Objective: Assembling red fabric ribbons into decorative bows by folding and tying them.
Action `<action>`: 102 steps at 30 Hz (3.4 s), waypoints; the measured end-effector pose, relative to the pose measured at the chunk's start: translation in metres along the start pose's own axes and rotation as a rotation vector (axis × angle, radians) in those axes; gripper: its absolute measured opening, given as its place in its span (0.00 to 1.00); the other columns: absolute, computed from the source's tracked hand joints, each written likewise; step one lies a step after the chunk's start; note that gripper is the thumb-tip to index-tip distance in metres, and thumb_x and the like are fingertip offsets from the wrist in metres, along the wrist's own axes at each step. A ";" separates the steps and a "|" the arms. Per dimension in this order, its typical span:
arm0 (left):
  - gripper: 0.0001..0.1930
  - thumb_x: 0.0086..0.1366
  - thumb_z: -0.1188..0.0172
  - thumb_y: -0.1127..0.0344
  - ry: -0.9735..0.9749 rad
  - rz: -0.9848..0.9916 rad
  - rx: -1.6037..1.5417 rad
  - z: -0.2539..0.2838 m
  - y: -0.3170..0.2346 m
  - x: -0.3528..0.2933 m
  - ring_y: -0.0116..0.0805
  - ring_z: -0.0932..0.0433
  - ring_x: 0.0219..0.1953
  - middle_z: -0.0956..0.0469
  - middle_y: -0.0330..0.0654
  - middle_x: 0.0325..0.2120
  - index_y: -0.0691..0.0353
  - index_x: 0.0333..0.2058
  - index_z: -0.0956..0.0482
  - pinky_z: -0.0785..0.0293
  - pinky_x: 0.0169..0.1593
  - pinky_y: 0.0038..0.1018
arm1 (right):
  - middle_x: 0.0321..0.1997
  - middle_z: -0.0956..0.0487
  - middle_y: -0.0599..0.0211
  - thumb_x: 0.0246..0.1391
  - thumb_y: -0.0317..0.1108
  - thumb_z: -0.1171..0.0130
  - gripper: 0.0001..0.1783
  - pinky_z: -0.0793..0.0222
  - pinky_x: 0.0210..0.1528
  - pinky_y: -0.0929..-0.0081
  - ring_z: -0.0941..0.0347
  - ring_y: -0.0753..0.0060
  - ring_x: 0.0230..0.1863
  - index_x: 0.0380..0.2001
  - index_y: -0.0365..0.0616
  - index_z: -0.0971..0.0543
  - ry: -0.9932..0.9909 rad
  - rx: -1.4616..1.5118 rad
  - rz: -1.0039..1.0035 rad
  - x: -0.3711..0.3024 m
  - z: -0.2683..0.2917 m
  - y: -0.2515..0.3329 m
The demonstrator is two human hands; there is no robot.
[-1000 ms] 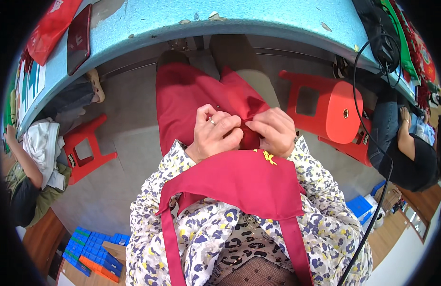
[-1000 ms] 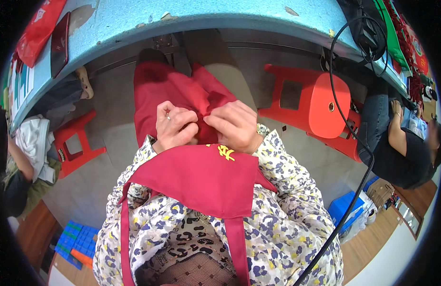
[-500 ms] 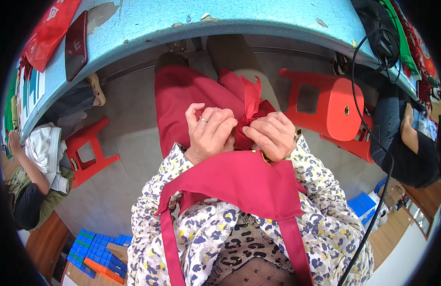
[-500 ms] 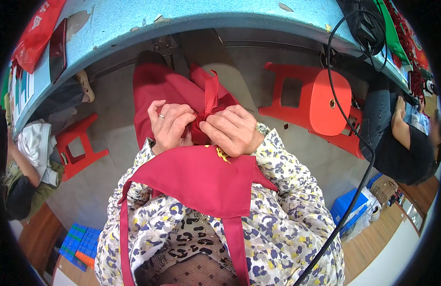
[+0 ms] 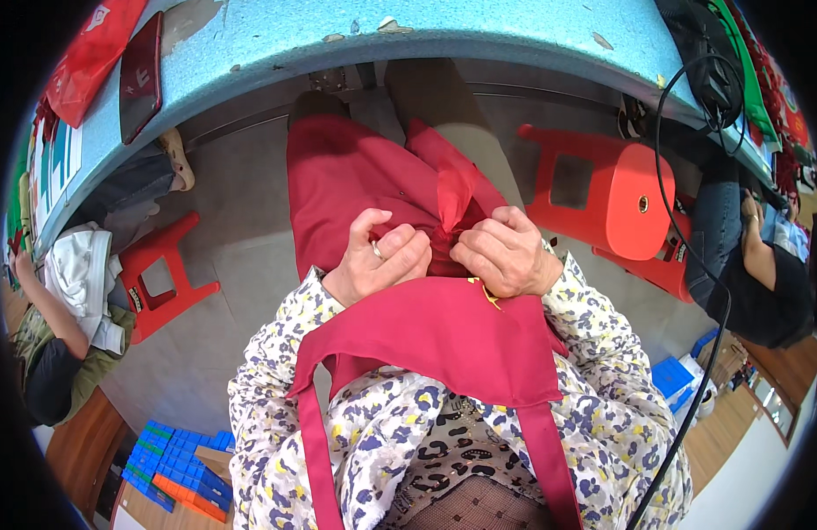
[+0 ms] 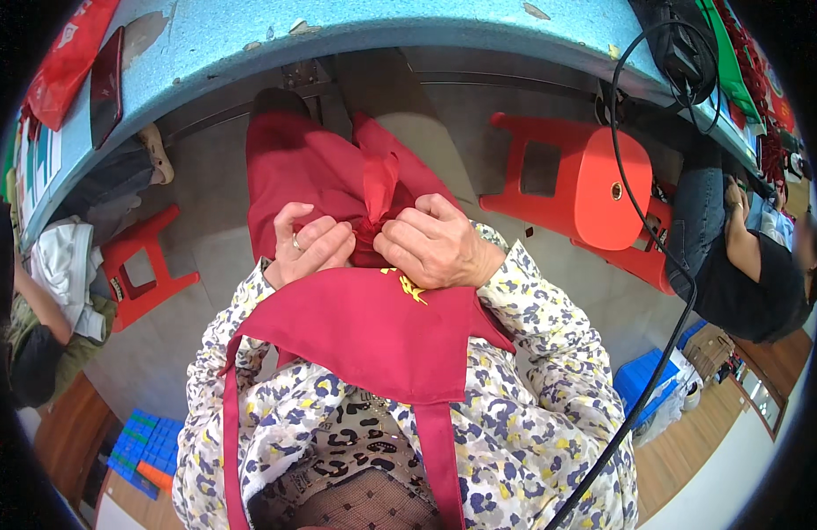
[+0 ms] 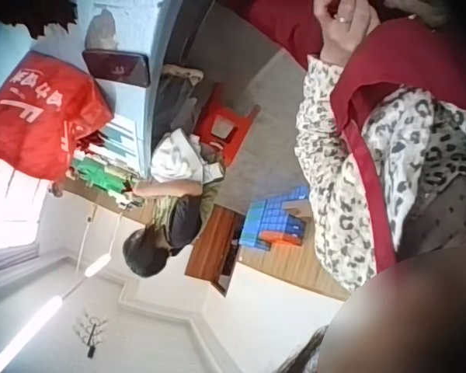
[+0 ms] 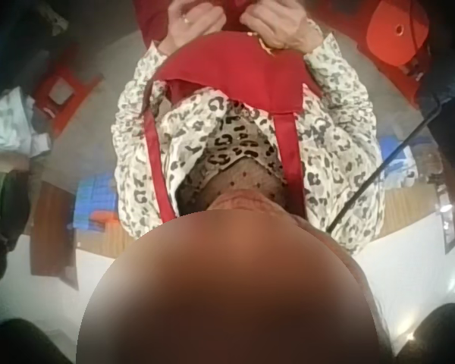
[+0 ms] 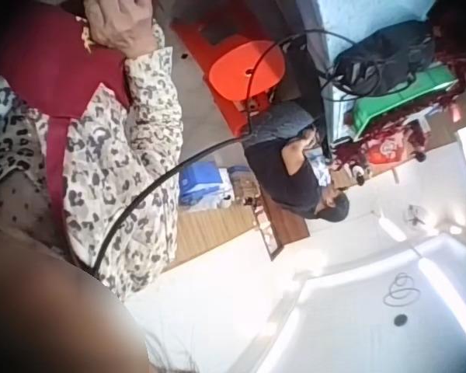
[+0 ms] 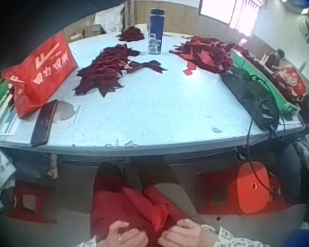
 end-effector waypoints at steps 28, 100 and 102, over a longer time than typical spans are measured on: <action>0.16 0.34 0.44 0.79 0.069 0.436 -0.312 -0.020 0.019 -0.007 0.35 0.26 0.30 0.27 0.39 0.27 0.60 0.28 0.30 0.38 0.46 0.39 | 0.22 0.26 0.66 0.25 0.18 0.41 0.17 0.39 0.23 0.74 0.29 0.68 0.21 0.27 0.40 0.25 -0.188 0.103 -0.216 -0.002 -0.019 -0.008; 0.10 0.56 0.38 0.73 0.011 1.107 -1.294 0.013 0.060 0.077 0.24 0.26 0.33 0.23 0.37 0.31 0.67 0.37 0.24 0.30 0.40 0.22 | 0.33 0.25 0.75 0.55 0.23 0.48 0.03 0.35 0.39 0.84 0.31 0.86 0.35 0.34 0.39 0.25 -0.276 1.069 -0.973 0.062 0.021 -0.073; 0.09 0.57 0.39 0.72 -0.069 1.247 -1.467 0.010 0.061 0.074 0.23 0.26 0.33 0.23 0.37 0.31 0.66 0.37 0.24 0.30 0.41 0.22 | 0.35 0.25 0.74 0.55 0.22 0.48 0.05 0.34 0.40 0.84 0.31 0.85 0.35 0.36 0.39 0.26 -0.231 1.024 -0.995 0.065 0.017 -0.079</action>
Point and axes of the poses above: each hand's wrist, its own x-axis towards the middle knuckle, its own z-axis out of the back of the hand, y = z × x, the point moved 5 cm from there along x, towards the middle knuckle
